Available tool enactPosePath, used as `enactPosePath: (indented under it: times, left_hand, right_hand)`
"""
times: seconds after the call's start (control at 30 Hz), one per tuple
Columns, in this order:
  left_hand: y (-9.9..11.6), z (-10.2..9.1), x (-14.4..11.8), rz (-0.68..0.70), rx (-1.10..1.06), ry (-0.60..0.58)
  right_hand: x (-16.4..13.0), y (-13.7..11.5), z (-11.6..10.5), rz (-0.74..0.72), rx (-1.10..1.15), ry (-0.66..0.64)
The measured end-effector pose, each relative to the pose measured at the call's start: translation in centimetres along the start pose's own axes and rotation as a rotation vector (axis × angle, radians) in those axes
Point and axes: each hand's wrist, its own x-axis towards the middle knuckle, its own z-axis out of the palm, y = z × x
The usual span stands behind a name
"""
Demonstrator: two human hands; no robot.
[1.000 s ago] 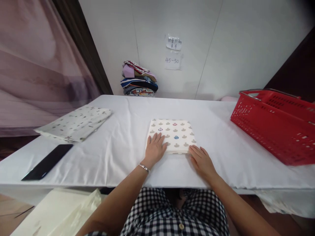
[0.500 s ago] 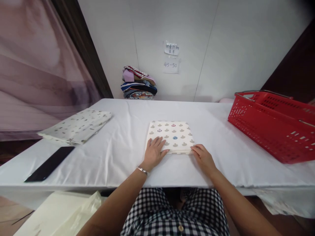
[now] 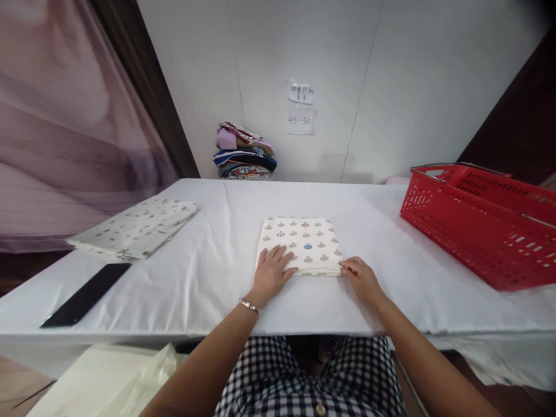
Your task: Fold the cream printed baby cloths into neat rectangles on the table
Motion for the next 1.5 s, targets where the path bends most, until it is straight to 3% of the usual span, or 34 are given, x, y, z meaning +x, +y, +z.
enactPosePath:
  times: [0.13, 0.37, 0.7, 0.97, 1.07, 1.2, 1.3, 1.4, 1.5]
  left_hand:
    - [0.0, 0.1, 0.0, -0.006, -0.01, 0.009]
    - [-0.2, 0.1, -0.2, 0.003, -0.015, 0.009]
    - [-0.2, 0.3, -0.2, -0.002, -0.014, 0.011]
    - [-0.3, 0.0, -0.4, 0.006, -0.009, -0.007]
    - [-0.4, 0.0, -0.4, 0.01, -0.009, -0.002]
    - [-0.2, 0.1, -0.3, 0.005, -0.003, 0.01]
    - [-0.2, 0.1, -0.3, 0.007, -0.007, 0.009]
    - [-0.7, -0.1, -0.7, 0.033, -0.037, 0.007]
    - [-1.9, -0.5, -1.8, 0.052, -0.084, 0.018]
  right_hand:
    - [-0.3, -1.1, -0.5, -0.069, -0.169, -0.057]
    - [-0.7, -1.6, 0.1, -0.127, -0.438, -0.008]
    - [-0.3, -1.9, 0.0, 0.019, -0.387, -0.083]
    - [-0.7, -1.1, 0.5, 0.035, -0.45, -0.035]
    - [-0.6, -1.6, 0.2, -0.057, -0.496, -0.02]
    - [-0.2, -3.7, 0.6, -0.334, -0.528, 0.056]
    - [-0.2, -4.7, 2.2, -0.479, -0.52, -0.016]
    - [-0.4, -4.5, 3.8, -0.491, -0.558, -0.117]
    - [-0.7, -3.6, 4.4, -0.467, -0.568, -0.138]
